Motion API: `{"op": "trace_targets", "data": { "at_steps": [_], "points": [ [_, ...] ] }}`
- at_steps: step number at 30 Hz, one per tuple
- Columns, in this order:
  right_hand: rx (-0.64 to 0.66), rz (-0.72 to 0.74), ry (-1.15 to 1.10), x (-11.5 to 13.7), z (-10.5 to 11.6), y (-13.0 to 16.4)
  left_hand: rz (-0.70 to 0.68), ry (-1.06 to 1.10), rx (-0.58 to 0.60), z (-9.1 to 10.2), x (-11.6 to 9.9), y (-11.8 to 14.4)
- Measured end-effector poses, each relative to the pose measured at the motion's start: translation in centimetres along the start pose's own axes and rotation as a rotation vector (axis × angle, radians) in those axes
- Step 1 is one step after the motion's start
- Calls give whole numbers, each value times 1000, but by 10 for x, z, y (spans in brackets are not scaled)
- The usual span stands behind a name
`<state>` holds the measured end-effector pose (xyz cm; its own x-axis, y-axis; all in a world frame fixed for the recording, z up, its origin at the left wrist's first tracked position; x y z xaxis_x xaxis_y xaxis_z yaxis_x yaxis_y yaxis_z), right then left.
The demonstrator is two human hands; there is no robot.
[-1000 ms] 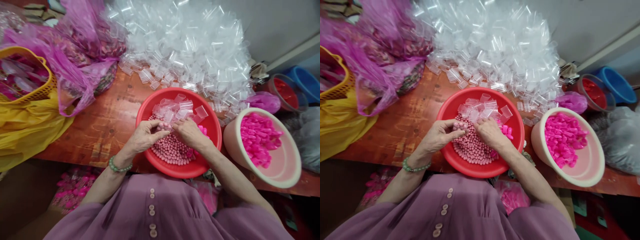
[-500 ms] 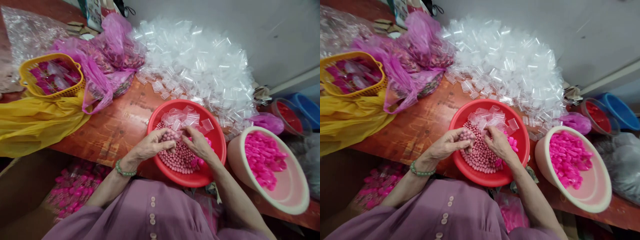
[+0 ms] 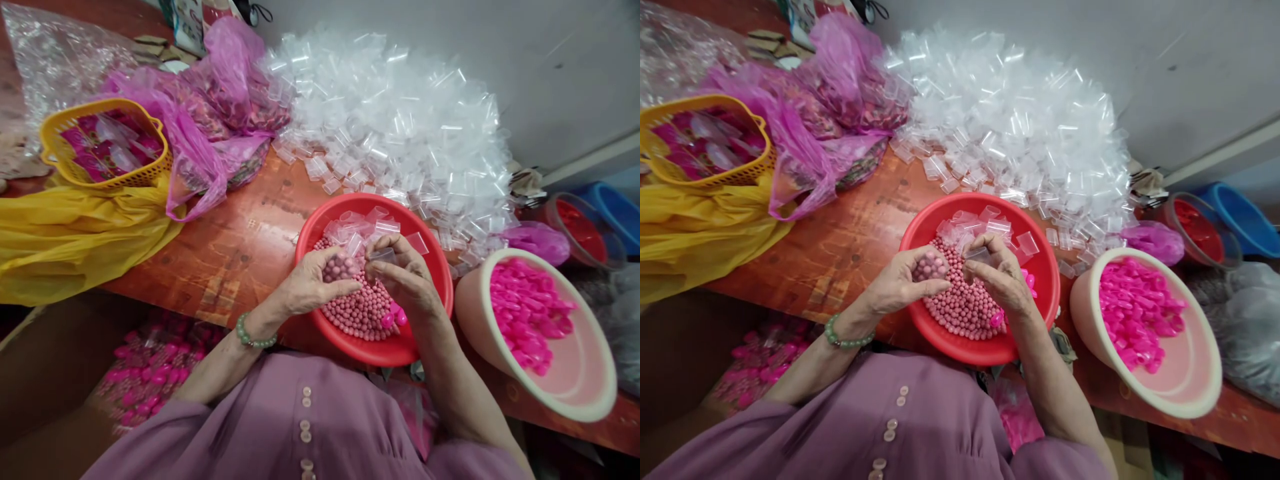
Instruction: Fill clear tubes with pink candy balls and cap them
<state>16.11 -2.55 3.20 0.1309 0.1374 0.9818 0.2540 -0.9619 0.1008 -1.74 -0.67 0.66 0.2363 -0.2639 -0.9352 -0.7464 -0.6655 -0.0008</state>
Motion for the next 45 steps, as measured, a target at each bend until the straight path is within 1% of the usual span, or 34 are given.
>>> {"op": "trace_targets", "data": {
  "at_steps": [2,5,9,12,14,16,19,23,26,29,32,37,39,41,45],
  "points": [
    [11,-9,46,-1,1,1,-8,-11,-12,1,2,-2],
    [63,1,175,-1,2,1,-25,-48,-10,2,5,-4],
    [112,99,425,4,1,-2,6,-130,-1,5,7,-6],
    [216,181,620,11,0,-5,25,-138,40,6,7,-7],
    [304,207,702,15,0,-6,40,-122,85,6,8,-8],
    [371,217,738,18,2,-8,47,-90,135,5,9,-8],
    [411,206,740,19,4,-10,46,-59,175,5,10,-9],
    [432,176,734,18,5,-14,45,-75,193,4,7,-10],
    [457,163,739,16,5,-15,65,-59,171,3,8,-11],
    [416,174,691,12,5,-15,93,-23,138,3,9,-14],
    [346,144,628,9,7,-12,79,38,115,5,7,-16],
    [211,91,644,10,17,-5,58,74,114,9,4,-16],
    [202,65,659,11,21,-3,62,126,128,11,5,-16],
    [216,51,678,11,24,-1,59,227,135,12,7,-17],
    [188,28,670,7,24,-2,63,406,91,14,7,-21]
  ]
}}
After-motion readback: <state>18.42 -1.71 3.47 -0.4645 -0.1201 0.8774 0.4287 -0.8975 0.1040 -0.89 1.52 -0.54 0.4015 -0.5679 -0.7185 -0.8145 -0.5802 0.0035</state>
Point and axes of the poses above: each hand's wrist, its own y-axis away from the middle knuckle, its own z-axis out of the back of the hand, x = y × z, the point moved 1 cm from there along -y, towards the middle knuckle, and after that the axes turned 12 degrees about x, right-handed, at the moved point
